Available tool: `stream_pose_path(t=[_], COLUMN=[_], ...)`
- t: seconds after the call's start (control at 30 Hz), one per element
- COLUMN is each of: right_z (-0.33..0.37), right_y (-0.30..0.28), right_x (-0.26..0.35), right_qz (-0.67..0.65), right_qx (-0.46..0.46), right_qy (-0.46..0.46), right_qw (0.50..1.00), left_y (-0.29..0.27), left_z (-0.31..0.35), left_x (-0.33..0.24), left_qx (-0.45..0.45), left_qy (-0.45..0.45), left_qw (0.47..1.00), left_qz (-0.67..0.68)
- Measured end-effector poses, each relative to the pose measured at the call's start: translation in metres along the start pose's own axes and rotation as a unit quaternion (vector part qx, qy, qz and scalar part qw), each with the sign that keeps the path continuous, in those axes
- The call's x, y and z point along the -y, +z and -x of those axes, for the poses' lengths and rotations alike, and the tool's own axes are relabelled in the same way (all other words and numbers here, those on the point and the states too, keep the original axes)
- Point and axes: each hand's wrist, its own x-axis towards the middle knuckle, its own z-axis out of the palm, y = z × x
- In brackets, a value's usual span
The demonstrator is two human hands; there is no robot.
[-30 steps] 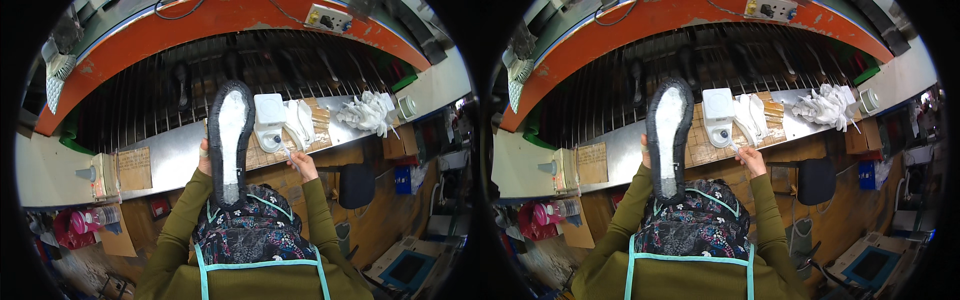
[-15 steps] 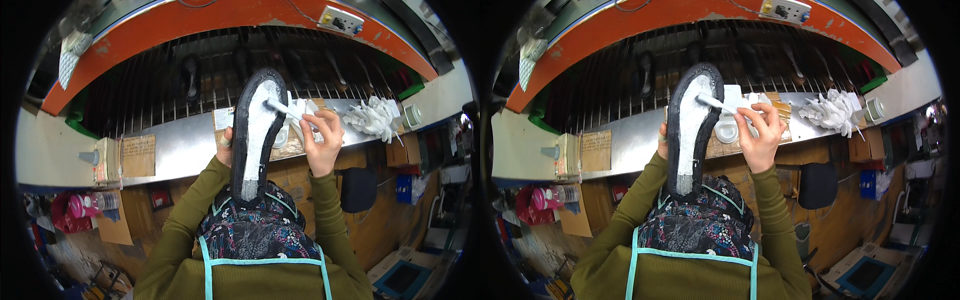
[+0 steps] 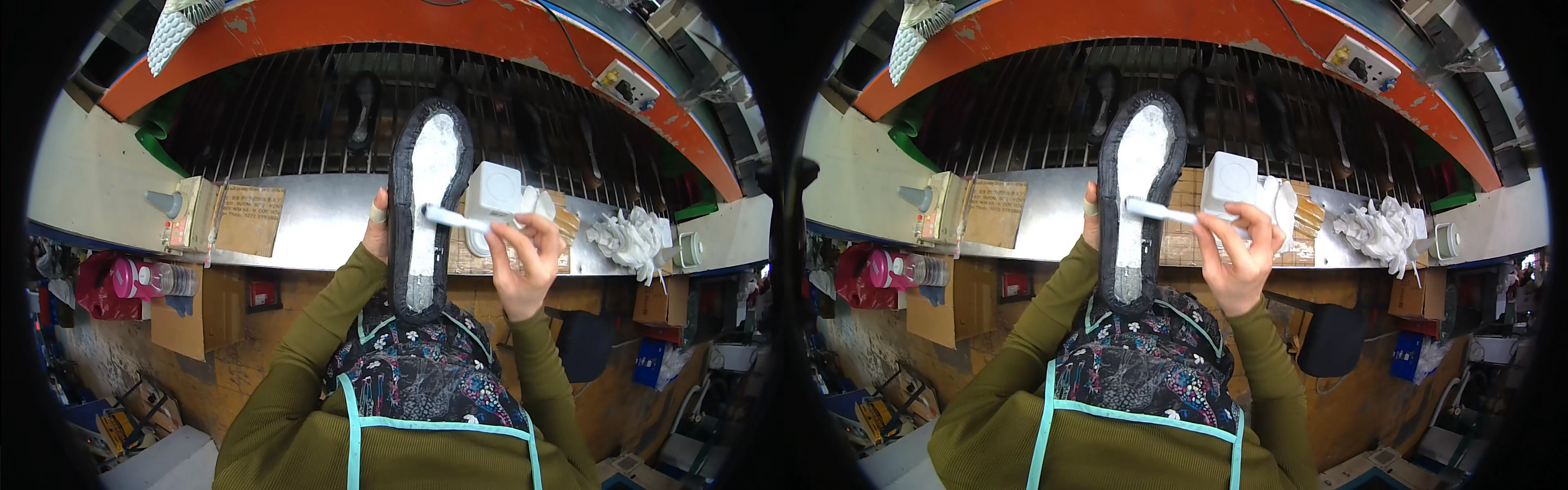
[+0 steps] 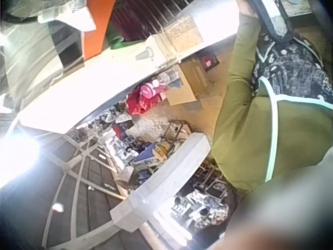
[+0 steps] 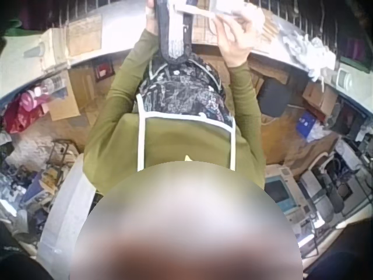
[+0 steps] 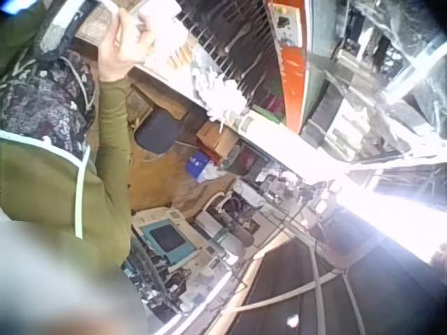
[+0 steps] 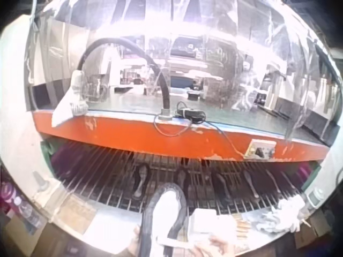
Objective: The person applies a white adhesive to the sole and edges of a black shoe using a small brush. The person repeatedly dips the brush into a container and spreads the glue along the shoe's perimeter and sole. The person then repeats the process on a brown shoe.
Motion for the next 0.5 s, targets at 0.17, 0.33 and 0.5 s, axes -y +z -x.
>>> stream_pose_path(t=[0.17,0.33,0.5], right_z=[-0.007,-0.023,-0.081], right_y=[0.005,0.025,0.065], right_x=[0.013,0.018,0.011], right_qz=[0.023,-0.076,-0.09], right_qx=[0.011,0.064,0.028], right_qy=[-0.132,-0.024,0.025], right_qw=[0.991,0.995,0.995], left_y=[-0.014,-0.029,-0.042], left_z=[0.003,0.005,0.007], left_x=[-0.014,-0.025,-0.034], left_qx=[-0.051,-0.055,-0.042], left_qy=[0.018,0.026,0.037], left_qw=[0.998,0.998,0.998], left_qz=[0.025,0.025,0.024])
